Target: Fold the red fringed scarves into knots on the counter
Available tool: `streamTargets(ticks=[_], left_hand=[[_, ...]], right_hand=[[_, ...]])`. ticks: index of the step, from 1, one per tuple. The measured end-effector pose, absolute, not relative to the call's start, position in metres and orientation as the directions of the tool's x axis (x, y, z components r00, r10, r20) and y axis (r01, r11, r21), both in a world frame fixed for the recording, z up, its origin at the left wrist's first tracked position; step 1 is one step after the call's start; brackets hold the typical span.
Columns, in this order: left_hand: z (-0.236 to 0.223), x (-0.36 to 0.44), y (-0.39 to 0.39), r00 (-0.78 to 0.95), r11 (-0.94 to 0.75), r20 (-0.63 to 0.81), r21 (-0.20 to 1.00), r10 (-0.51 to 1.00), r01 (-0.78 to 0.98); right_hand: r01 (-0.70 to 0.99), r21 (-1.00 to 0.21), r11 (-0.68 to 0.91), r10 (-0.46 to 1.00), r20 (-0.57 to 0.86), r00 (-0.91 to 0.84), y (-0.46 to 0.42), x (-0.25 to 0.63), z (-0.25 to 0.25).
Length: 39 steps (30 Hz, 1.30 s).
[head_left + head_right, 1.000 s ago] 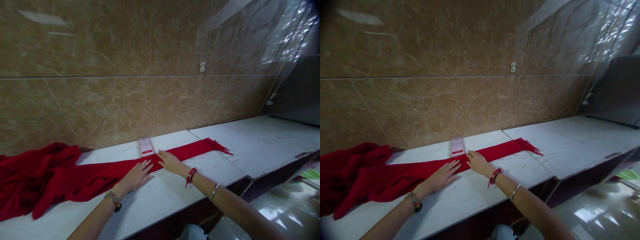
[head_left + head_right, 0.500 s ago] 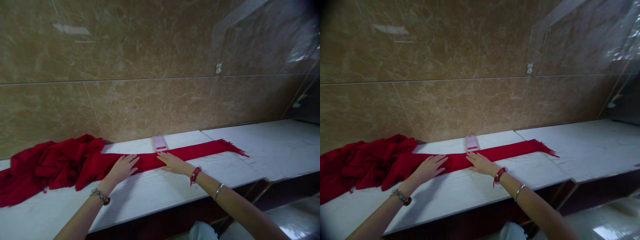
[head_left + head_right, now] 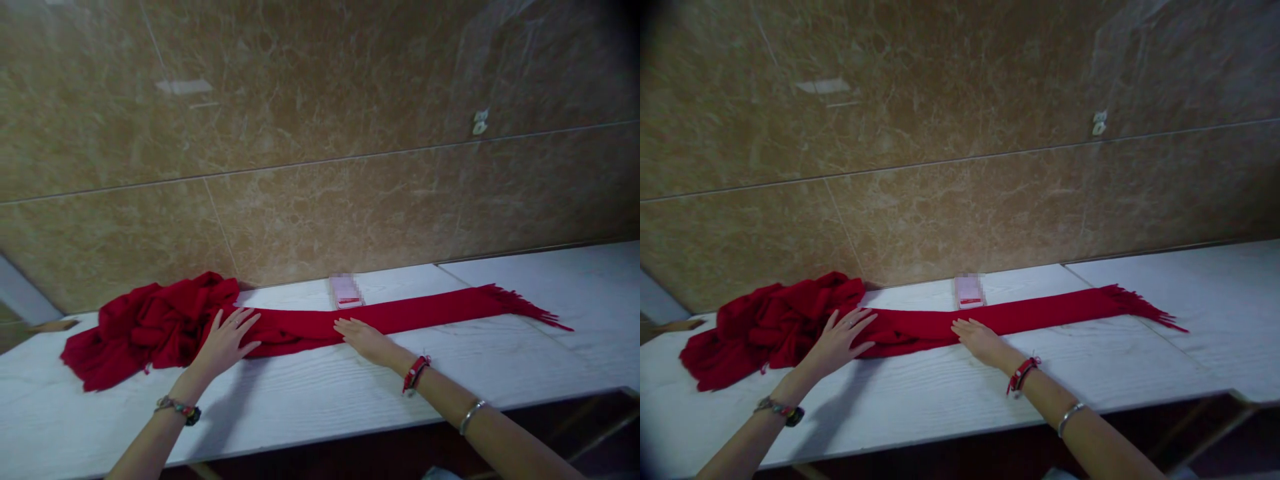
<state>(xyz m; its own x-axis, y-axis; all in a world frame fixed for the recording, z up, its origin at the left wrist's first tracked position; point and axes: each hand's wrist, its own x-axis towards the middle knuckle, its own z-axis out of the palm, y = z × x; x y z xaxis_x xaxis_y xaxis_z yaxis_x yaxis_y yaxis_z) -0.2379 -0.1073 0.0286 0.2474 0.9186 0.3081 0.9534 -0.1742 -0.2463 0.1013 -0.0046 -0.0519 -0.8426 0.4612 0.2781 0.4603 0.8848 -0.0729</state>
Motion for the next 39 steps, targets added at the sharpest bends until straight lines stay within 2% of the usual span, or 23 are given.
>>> streamTargets(ticks=[2,4,6,8,10,13,17,22,24,26,29,30,34,39], left_hand=[[0.033,-0.258,-0.114,0.096,-0.020,0.400,-0.189,0.911,0.982],[0.028,-0.281,-0.122,-0.065,0.112,0.446,-0.080,0.892,0.990],[0.015,-0.302,-0.131,-0.127,0.118,0.379,0.045,0.917,0.992],[0.000,-0.316,-0.137,-0.113,0.074,0.266,0.153,0.957,0.985],[-0.012,-0.322,-0.140,-0.168,0.124,0.207,0.210,0.964,0.970],[-0.017,-0.319,-0.136,-0.283,0.255,0.224,0.146,0.933,0.956],[0.005,-0.318,-0.135,-0.261,0.265,0.293,0.028,0.920,0.964],[0.061,-0.356,-0.164,-0.412,0.431,0.501,0.084,0.761,0.898],[0.072,-0.370,-0.177,-0.480,0.515,0.501,0.078,0.720,0.854],[0.066,-0.370,-0.181,-0.425,0.463,0.432,0.018,0.796,0.886],[0.028,-0.346,-0.174,-0.171,0.197,0.274,-0.071,0.947,0.978],[0.013,-0.335,-0.168,-0.132,0.161,0.238,-0.106,0.962,0.981],[-0.021,-0.308,-0.145,-0.202,0.292,0.357,-0.217,0.912,0.932],[-0.008,-0.318,-0.129,-0.240,0.421,0.541,-0.239,0.806,0.875]], right_hand=[[0.472,-0.082,0.878,0.475,0.286,-0.832,-0.004,0.101,-0.053],[0.467,-0.088,0.880,0.470,0.307,-0.828,-0.002,0.101,-0.057],[0.448,-0.083,0.890,0.449,0.330,-0.831,0.000,0.101,-0.062],[0.437,-0.070,0.897,0.433,0.346,-0.832,0.003,0.101,-0.067],[0.448,-0.053,0.892,0.437,0.352,-0.828,0.006,0.101,-0.071],[0.451,-0.024,0.892,0.429,0.352,-0.832,0.010,0.102,-0.076],[0.440,-0.029,0.897,0.418,0.373,-0.828,0.012,0.102,-0.077],[0.460,-0.069,0.885,0.450,0.380,-0.808,0.011,0.102,-0.074],[0.466,-0.072,0.882,0.457,0.372,-0.808,0.010,0.102,-0.072],[0.468,-0.075,0.881,0.461,0.368,-0.808,0.008,0.102,-0.070],[0.464,-0.076,0.883,0.458,0.364,-0.811,0.006,0.102,-0.067],[0.464,-0.074,0.883,0.457,0.362,-0.812,0.005,0.102,-0.066],[0.472,-0.057,0.880,0.459,0.361,-0.812,0.003,0.101,-0.065],[0.496,-0.035,0.868,0.474,0.363,-0.803,0.005,0.104,-0.075]])
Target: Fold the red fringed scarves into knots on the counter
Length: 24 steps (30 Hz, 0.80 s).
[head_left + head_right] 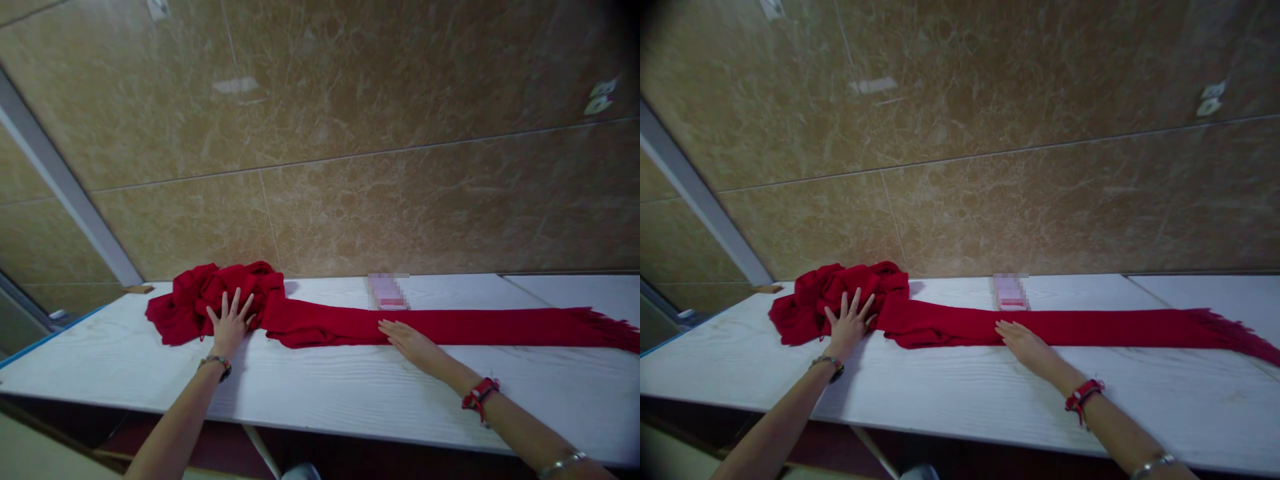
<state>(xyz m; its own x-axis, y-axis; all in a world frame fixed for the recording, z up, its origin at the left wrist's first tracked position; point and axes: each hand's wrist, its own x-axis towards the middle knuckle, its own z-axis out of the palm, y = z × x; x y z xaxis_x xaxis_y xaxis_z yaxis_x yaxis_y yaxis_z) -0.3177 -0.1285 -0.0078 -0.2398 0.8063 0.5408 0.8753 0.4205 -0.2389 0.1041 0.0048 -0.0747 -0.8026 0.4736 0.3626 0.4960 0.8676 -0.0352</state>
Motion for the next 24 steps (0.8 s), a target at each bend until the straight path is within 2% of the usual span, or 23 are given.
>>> streamTargets(ticks=[3,6,11,13,16,18,20,24], left_hand=[[0.000,-0.324,-0.127,-0.318,0.512,0.619,-0.161,0.718,0.844],[-0.002,-0.331,-0.126,-0.436,0.598,0.648,-0.038,0.625,0.800],[-0.013,-0.357,-0.114,-0.630,0.671,0.559,0.167,0.539,0.722],[-0.017,-0.369,-0.109,-0.655,0.666,0.522,0.204,0.547,0.718],[-0.020,-0.382,-0.102,-0.675,0.657,0.484,0.241,0.557,0.714],[-0.021,-0.390,-0.100,-0.674,0.645,0.474,0.254,0.567,0.721],[-0.021,-0.398,-0.098,-0.668,0.630,0.473,0.265,0.575,0.730],[-0.021,-0.418,-0.093,-0.683,0.628,0.474,0.299,0.555,0.718]], right_hand=[[0.492,-0.056,0.869,0.474,0.381,-0.794,0.001,0.100,-0.071],[0.428,-0.091,0.899,0.425,0.415,-0.805,-0.006,0.069,-0.039],[0.248,-0.214,0.945,0.322,0.475,-0.819,-0.008,-0.070,0.036],[0.227,-0.293,0.929,0.340,0.429,-0.837,-0.001,-0.141,0.050],[0.354,-0.413,0.839,0.476,0.241,-0.846,0.010,-0.230,0.052],[0.434,-0.443,0.784,0.539,0.141,-0.830,0.015,-0.270,0.044],[0.474,-0.436,0.765,0.566,0.103,-0.818,0.019,-0.295,0.032],[0.512,-0.410,0.754,0.600,0.116,-0.791,0.026,-0.320,0.005]])
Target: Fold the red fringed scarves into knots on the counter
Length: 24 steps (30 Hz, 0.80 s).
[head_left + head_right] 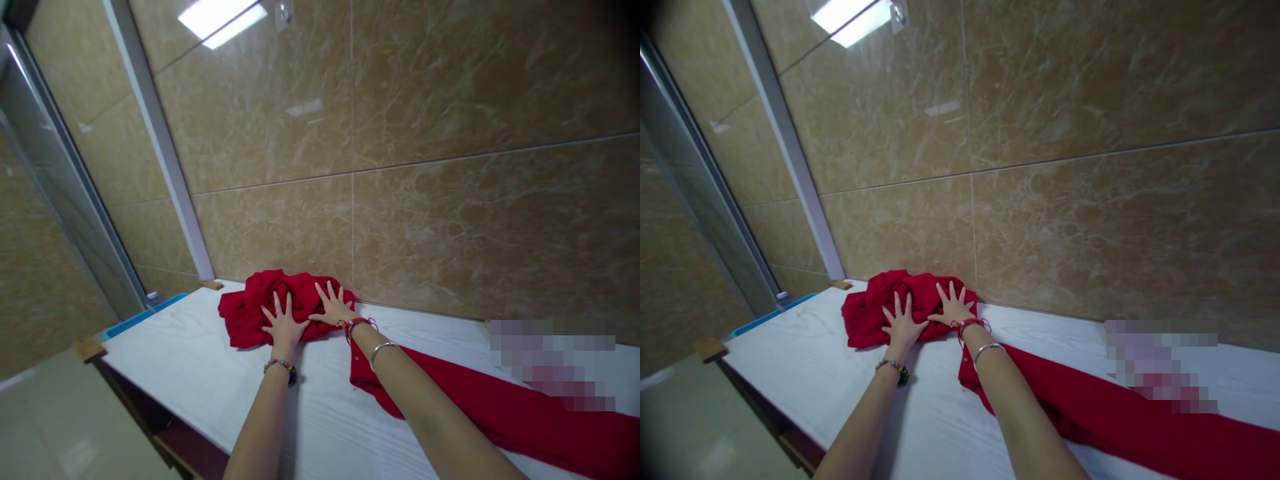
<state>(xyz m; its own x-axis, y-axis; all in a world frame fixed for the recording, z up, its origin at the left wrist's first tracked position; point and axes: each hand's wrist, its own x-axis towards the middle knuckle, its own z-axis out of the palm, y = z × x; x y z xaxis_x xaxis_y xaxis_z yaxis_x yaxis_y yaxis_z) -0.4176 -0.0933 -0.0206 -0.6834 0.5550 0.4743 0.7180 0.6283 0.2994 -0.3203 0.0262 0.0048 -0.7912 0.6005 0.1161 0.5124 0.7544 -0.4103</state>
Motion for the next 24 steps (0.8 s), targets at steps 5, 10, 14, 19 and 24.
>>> streamTargets(ticks=[5,10,14,19,24], left_hand=[[-0.020,-0.437,-0.087,-0.703,0.631,0.460,0.330,0.542,0.702],[-0.017,-0.440,-0.084,-0.710,0.645,0.454,0.320,0.539,0.694],[-0.016,-0.429,-0.088,-0.697,0.655,0.483,0.288,0.530,0.698],[-0.022,-0.402,-0.105,-0.673,0.658,0.536,0.261,0.509,0.706],[-0.022,-0.358,-0.124,-0.625,0.588,0.517,0.262,0.584,0.765]], right_hand=[[0.457,-0.392,0.799,0.552,0.175,-0.815,0.037,-0.336,-0.009],[0.388,-0.396,0.832,0.478,0.159,-0.864,0.039,-0.324,0.002],[0.334,-0.414,0.847,0.422,0.140,-0.896,0.033,-0.276,0.017],[0.269,-0.489,0.830,0.347,0.074,-0.935,0.025,-0.188,0.033],[0.289,-0.488,0.824,0.355,0.048,-0.934,0.020,-0.124,0.035]])
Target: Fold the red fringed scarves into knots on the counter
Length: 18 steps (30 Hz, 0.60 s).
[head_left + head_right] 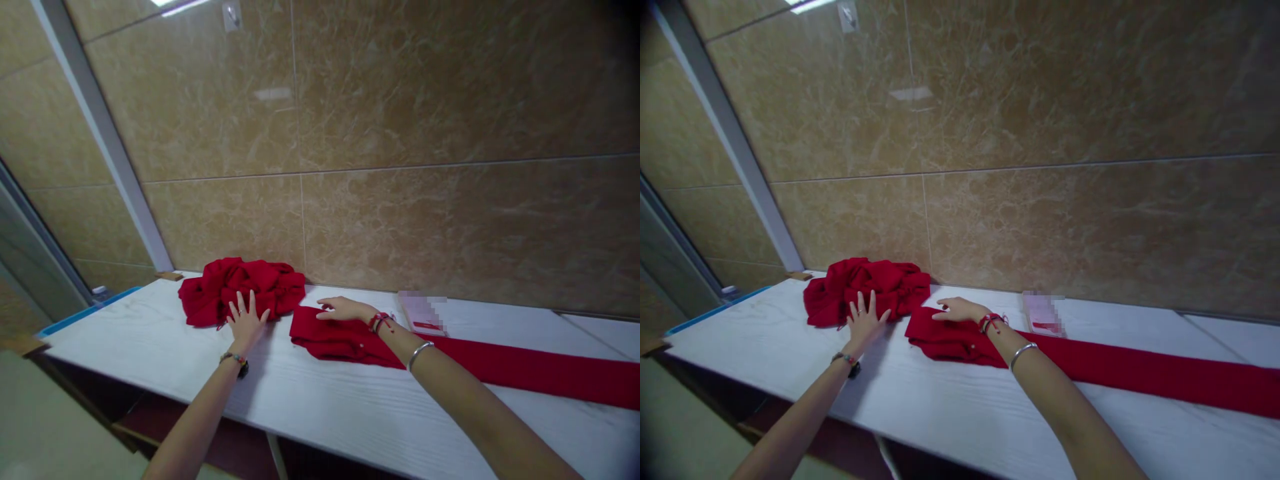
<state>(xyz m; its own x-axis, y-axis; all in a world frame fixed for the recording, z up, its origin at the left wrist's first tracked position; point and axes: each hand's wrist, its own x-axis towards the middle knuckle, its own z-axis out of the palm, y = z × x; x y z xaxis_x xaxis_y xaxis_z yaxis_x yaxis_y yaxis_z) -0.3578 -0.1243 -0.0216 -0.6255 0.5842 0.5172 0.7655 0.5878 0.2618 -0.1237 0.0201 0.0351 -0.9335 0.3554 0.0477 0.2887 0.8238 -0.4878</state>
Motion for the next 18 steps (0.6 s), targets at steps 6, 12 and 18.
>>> streamTargets(ticks=[6,12,18], left_hand=[[-0.021,-0.304,-0.133,-0.286,0.069,0.283,0.590,0.915,0.804],[-0.022,-0.284,-0.136,-0.213,-0.090,0.292,0.759,0.932,0.645],[-0.018,-0.290,-0.117,-0.319,-0.037,0.320,0.755,0.892,0.655]], right_hand=[[0.258,-0.461,0.849,0.395,0.231,-0.889,0.007,-0.112,0.020],[0.269,-0.516,0.813,0.474,0.320,-0.820,0.001,-0.112,0.009],[0.209,-0.631,0.747,0.532,0.380,-0.757,0.008,-0.106,0.013]])
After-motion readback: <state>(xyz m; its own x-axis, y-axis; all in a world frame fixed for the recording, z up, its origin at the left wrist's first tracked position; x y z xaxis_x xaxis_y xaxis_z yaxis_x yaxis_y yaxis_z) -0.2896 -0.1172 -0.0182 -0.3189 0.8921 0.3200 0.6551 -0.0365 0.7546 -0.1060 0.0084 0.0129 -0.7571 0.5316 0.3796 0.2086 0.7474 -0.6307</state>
